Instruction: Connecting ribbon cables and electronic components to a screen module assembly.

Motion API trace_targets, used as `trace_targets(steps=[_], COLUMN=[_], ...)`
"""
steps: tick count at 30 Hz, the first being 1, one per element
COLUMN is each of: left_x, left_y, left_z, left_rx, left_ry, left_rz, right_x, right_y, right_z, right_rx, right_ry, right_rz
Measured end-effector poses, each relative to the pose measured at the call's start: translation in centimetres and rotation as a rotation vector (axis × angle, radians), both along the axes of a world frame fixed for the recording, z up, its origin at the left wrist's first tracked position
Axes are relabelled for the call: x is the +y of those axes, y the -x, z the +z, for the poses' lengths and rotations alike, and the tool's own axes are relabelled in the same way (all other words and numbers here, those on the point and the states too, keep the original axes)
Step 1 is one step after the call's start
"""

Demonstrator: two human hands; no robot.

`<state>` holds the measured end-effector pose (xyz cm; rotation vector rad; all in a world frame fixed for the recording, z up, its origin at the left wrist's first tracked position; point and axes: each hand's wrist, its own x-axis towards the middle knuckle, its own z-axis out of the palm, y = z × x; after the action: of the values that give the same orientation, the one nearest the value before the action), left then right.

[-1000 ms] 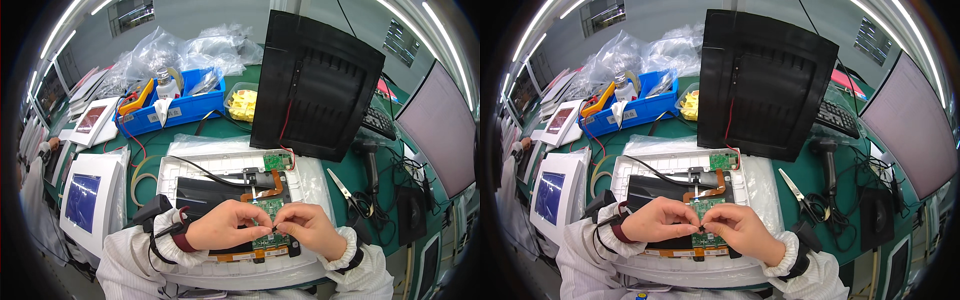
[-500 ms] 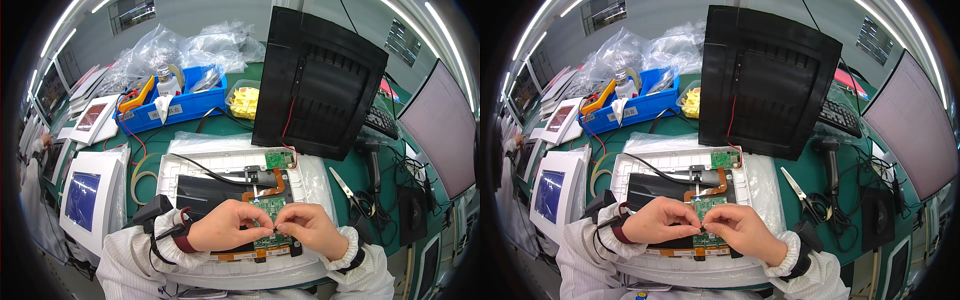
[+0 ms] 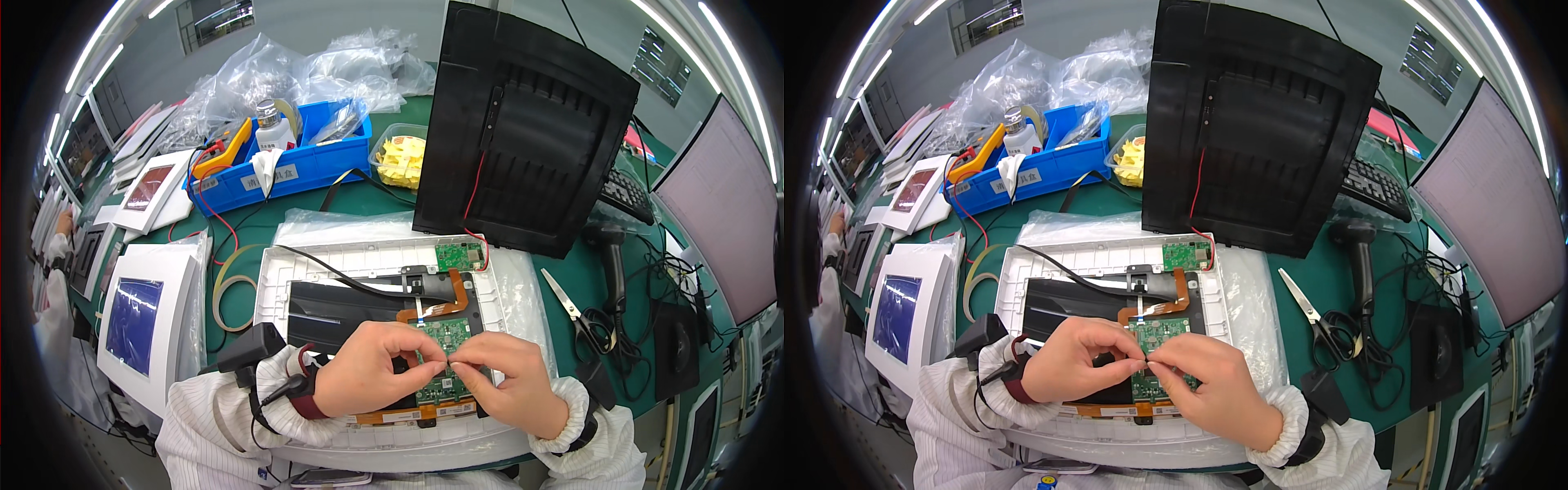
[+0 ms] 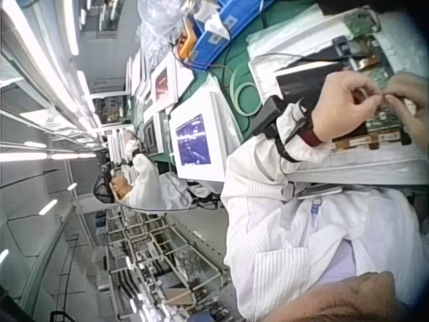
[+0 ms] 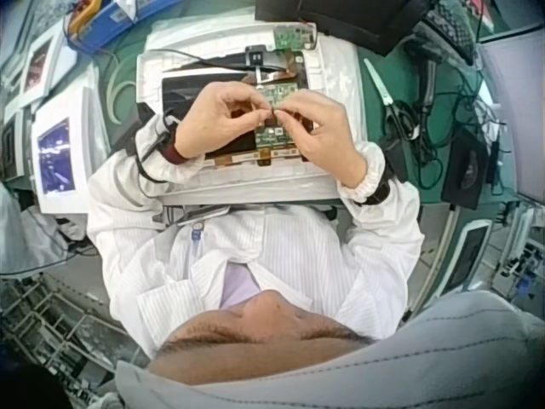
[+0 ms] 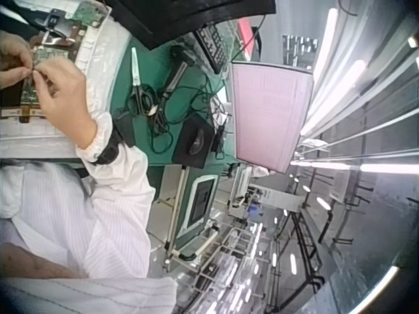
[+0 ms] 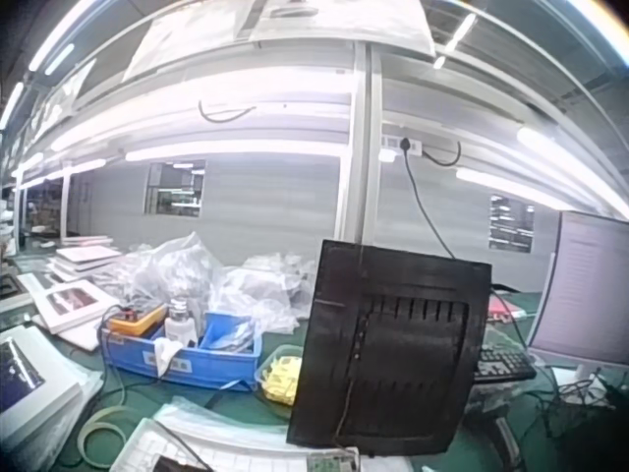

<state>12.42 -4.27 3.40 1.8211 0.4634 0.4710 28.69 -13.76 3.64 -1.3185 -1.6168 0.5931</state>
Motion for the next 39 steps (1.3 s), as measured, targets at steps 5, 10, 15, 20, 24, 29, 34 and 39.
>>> trace_targets(steps=[5, 10, 15, 20, 24, 29, 34, 39], left_x=[-0.5, -0.6, -0.7, -0.8, -0.7, -0.7, -0.4, 1.7], left_y=[-0.3, -0.4, -0.4, -0.4, -0.2, -0.3, -0.1, 0.4], left_z=[0.0, -0.2, -0.2, -0.1, 0.2, -0.1, -0.1, 0.8], left_rx=[-0.074, -0.088, -0.081, -0.044, -0.015, -0.003, -0.019, -0.003], left_ry=[-0.194, -0.243, -0.262, -0.144, 0.0, 0.078, 0.135, 0.111], left_rz=[0.049, 0.068, 0.071, 0.066, 0.023, 0.021, 0.038, 0.124], right_x=[-0.1, -0.1, 0.1, 0.1, 0.0, -0.1, -0.1, 0.3], right_y=[0.3, 0.3, 0.3, 0.4, 0.7, 0.7, 0.3, -1.6], right_z=[-0.5, -0.6, -0.7, -0.8, -0.9, -1.0, -0.2, 0.2], right_rx=[-0.064, -0.091, -0.072, -0.057, -0.103, -0.115, 0.104, 0.52], right_ry=[-0.085, -0.084, -0.118, -0.131, -0.159, -0.184, 0.044, 0.206], right_rz=[-0.041, -0.065, -0.074, -0.103, -0.108, -0.125, -0.076, -0.021])
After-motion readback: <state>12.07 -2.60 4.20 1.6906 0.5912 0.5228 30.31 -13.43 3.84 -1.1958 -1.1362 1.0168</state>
